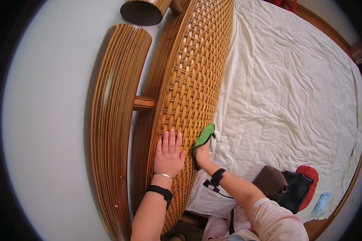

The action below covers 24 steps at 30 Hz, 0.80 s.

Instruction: The person wipes a black bag and a brown handbag with a green cloth, then wipes the woven headboard of a bed. The person handles the bags one at a time and moves along the headboard while wiping.

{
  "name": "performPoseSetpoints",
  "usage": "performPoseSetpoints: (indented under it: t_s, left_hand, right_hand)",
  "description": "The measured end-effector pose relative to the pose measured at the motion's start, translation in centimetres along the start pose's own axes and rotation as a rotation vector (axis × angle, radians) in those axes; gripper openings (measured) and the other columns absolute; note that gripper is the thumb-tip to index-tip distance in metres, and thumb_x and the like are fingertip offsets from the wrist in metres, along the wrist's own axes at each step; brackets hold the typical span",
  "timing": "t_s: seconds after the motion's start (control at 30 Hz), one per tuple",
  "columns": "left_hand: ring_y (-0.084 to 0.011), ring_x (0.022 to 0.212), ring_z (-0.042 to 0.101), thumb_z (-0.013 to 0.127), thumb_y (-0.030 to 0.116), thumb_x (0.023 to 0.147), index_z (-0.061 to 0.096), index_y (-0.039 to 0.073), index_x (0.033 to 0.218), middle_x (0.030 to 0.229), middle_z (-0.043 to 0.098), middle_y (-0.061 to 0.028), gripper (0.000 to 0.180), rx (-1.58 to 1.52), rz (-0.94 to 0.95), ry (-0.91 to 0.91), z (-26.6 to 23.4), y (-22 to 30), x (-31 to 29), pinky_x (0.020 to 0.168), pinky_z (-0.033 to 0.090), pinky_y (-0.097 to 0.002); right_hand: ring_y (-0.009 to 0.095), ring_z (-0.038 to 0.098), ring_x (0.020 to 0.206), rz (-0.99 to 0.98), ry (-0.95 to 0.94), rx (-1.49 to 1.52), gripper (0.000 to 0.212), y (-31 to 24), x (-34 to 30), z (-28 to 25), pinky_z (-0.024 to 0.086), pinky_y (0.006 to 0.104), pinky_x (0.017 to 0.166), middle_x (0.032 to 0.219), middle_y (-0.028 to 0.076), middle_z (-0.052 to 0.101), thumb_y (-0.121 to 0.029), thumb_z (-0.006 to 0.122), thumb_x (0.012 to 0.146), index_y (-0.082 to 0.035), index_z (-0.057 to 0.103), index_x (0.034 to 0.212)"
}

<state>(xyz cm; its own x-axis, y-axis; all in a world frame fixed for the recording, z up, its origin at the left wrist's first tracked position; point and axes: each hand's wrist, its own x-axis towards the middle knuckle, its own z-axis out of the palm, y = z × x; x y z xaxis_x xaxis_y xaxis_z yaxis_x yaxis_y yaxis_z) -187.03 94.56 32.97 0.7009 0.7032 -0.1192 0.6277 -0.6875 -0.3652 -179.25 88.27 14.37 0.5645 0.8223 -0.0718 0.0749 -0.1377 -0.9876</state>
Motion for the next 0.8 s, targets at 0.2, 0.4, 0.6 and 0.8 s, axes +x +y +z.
performPoseSetpoints:
  t_s: [0.2, 0.4, 0.6, 0.8]
  left_hand:
    - [-0.0293, 0.144, 0.022, 0.054, 0.041, 0.089, 0.036, 0.012, 0.147, 0.155, 0.026, -0.0156, 0.067, 0.022, -0.001, 0.013, -0.4, -0.3, -0.1, 0.116, 0.017, -0.0449]
    - [-0.0295, 0.144, 0.023, 0.054, 0.041, 0.088, 0.036, 0.011, 0.147, 0.155, 0.026, -0.0159, 0.068, 0.001, 0.012, 0.014, -0.2, 0.4, 0.7, 0.116, 0.018, -0.0456]
    - [-0.0308, 0.14, 0.028, 0.056, 0.04, 0.086, 0.04, 0.011, 0.144, 0.15, 0.034, -0.0153, 0.067, -0.025, 0.004, -0.028, 0.7, 0.0, -0.4, 0.115, 0.02, -0.0472]
    - [-0.0299, 0.142, 0.025, 0.054, 0.042, 0.088, 0.038, 0.012, 0.145, 0.152, 0.03, -0.0148, 0.067, 0.02, 0.014, 0.013, -0.1, 0.2, 0.1, 0.116, 0.018, -0.0466]
  right_hand:
    - [0.051, 0.015, 0.14, -0.274, 0.112, -0.182, 0.053, -6.1, 17.4, -1.5, 0.016, 0.0567, 0.111, 0.151, 0.026, 0.024, -0.028, 0.044, 0.095, -0.002, 0.038, 0.141]
    - [0.049, 0.015, 0.141, -0.374, 0.075, -0.309, 0.056, -11.2, 24.4, -4.3, 0.015, 0.0657, 0.108, 0.156, 0.018, 0.022, -0.037, 0.051, 0.092, -0.016, 0.04, 0.144]
    - [0.041, 0.019, 0.142, -0.806, -0.354, -0.508, 0.056, -11.5, 12.4, -3.5, 0.014, 0.0654, 0.109, 0.153, 0.009, 0.031, -0.034, 0.06, 0.083, -0.02, 0.05, 0.137]
    - [0.045, 0.03, 0.132, -0.669, -0.113, -0.508, 0.053, -13.8, 19.5, -4.2, 0.017, 0.0652, 0.107, 0.136, 0.015, 0.045, -0.046, 0.062, 0.081, -0.017, 0.057, 0.125]
